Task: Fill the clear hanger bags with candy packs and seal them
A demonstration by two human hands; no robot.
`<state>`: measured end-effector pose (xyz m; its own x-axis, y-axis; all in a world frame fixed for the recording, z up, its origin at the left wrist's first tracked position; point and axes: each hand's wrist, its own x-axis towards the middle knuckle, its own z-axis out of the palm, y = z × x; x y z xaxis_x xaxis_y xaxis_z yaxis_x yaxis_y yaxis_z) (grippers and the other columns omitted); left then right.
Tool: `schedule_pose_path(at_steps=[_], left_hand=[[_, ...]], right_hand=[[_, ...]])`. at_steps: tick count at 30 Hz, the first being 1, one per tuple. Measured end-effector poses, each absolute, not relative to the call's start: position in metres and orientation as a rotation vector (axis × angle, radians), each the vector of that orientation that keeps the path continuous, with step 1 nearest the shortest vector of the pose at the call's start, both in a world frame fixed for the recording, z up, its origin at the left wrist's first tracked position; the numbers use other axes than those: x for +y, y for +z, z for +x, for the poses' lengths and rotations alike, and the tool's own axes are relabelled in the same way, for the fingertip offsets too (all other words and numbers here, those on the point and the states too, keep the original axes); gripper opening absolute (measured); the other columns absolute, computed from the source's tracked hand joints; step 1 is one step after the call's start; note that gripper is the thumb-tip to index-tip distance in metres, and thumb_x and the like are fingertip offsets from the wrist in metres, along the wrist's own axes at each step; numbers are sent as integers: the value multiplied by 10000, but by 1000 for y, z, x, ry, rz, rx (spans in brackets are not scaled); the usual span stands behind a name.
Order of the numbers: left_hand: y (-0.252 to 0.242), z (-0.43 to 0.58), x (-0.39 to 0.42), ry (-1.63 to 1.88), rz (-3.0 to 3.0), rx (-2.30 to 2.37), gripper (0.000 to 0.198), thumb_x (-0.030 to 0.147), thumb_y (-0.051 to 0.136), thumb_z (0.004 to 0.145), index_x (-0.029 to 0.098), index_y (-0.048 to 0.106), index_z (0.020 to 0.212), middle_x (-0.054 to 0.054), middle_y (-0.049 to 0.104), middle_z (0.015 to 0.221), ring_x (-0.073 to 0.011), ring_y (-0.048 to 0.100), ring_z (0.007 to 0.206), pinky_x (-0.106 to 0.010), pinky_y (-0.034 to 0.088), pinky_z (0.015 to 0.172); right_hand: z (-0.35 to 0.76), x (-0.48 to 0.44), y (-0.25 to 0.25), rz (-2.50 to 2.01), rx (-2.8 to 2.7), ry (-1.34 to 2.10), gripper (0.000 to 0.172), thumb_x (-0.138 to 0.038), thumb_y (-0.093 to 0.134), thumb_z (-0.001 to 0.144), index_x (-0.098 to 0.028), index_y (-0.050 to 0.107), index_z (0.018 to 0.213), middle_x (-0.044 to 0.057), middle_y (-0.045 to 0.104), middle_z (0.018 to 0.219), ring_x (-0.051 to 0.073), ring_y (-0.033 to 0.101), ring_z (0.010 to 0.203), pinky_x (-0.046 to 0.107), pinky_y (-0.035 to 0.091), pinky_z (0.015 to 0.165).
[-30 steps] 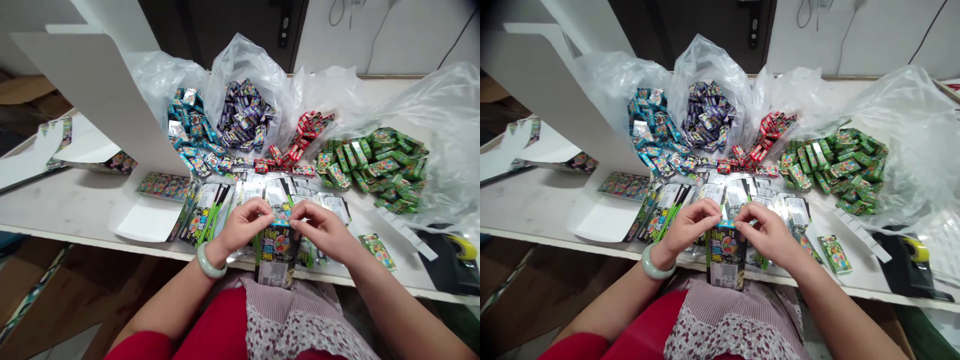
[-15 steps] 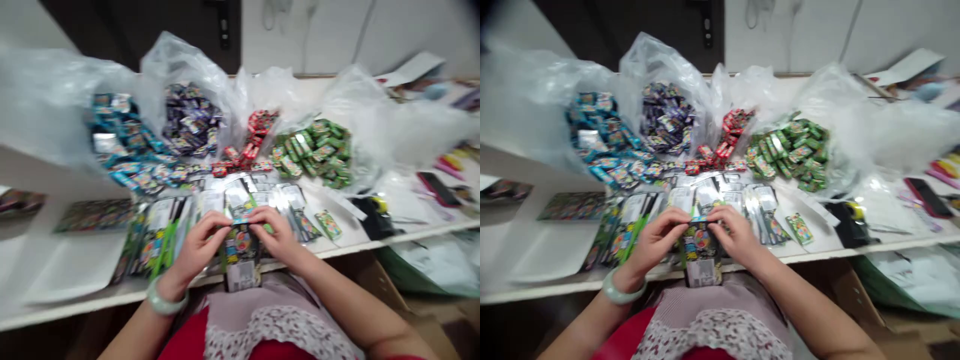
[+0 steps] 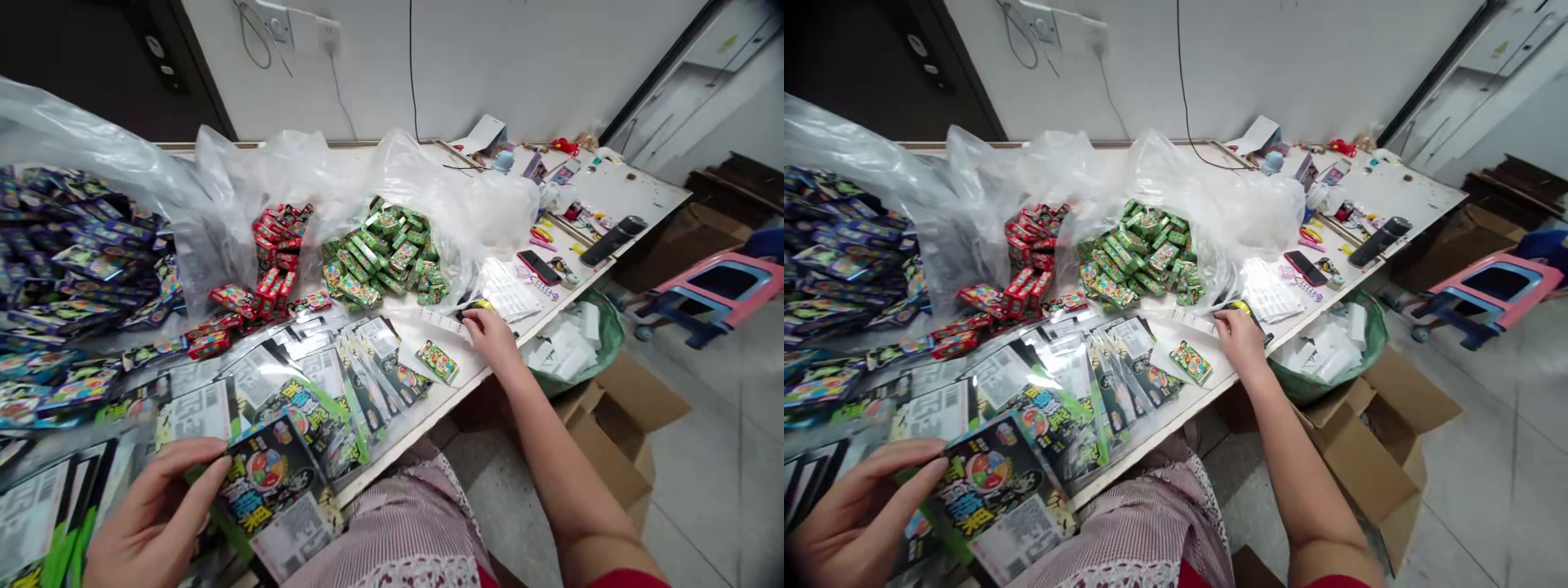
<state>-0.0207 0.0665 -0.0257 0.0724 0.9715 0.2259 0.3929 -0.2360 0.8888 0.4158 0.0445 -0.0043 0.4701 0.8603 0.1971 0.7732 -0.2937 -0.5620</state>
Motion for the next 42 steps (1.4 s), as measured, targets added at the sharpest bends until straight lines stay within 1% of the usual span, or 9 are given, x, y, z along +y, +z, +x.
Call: schedule_pose_path(at_steps=[5,10,14,17,21,25,33,37,42], left_hand=[[-19,-17,66,1086,1597,1374,88,315,651,793,384,664,846,77,615,930,-242,575,909,-562,392,1025],[-8,-14,61,993,1539,1450,86,347,608,816,422,641,842,122,586,954,-239,543,968,-569,331,1099],[-11,-17,62,992,1572,1417,73,381,594,820,439,632,842,139,583,939,-231,553,942,-543,375,1077],[-23,-25,63,1006,1623,1424,46,419,596,819,426,631,848,120,602,934,-244,577,952,-540,436,1028],[-34,-31,68,1077,1740,1393,126,428,640,796,325,653,866,37,646,929,-238,628,922,-387,574,835],[-22,-24,68,1143,1825,1240,103,337,639,826,246,643,874,-9,652,896,-177,642,850,-232,555,740],[1,4,54,1163,1709,1167,50,215,559,879,201,573,833,-14,581,827,-152,574,799,-259,462,745],[0,3,49,1163,1653,1118,39,206,552,880,191,575,853,-29,566,844,-164,551,824,-287,432,763],[-5,-2,48,1193,1592,1088,27,192,549,875,195,571,860,-31,555,853,-170,535,832,-305,422,764]], right_hand=[[441,44,-20,-2244,-1353,227,155,-300,602,796,-197,703,852,49,629,838,201,587,764,338,448,727],[437,49,-26,-2322,-1302,232,269,-329,578,813,-194,674,1024,44,631,871,188,587,762,310,430,700],[433,50,-24,-2327,-1323,259,164,-304,545,816,-202,671,836,51,633,874,198,598,808,305,421,722],[429,42,-20,-2297,-1328,275,171,-315,495,841,-211,632,830,40,651,825,204,607,774,309,426,697],[434,25,-15,-2269,-1282,322,201,-361,458,871,-218,598,860,39,664,777,226,615,730,335,436,673],[419,21,12,-2046,-1329,307,233,-414,508,869,-209,608,823,70,647,895,227,597,839,330,448,722],[248,70,77,-1144,-1923,1127,181,-315,569,896,-199,596,759,23,626,826,149,580,800,282,443,766],[199,98,63,-1118,-2086,1288,107,-252,611,840,-179,623,762,40,646,825,162,586,802,311,444,778],[186,111,48,-1253,-2053,1588,119,-252,588,828,-172,605,742,9,610,675,131,554,609,267,443,597]])
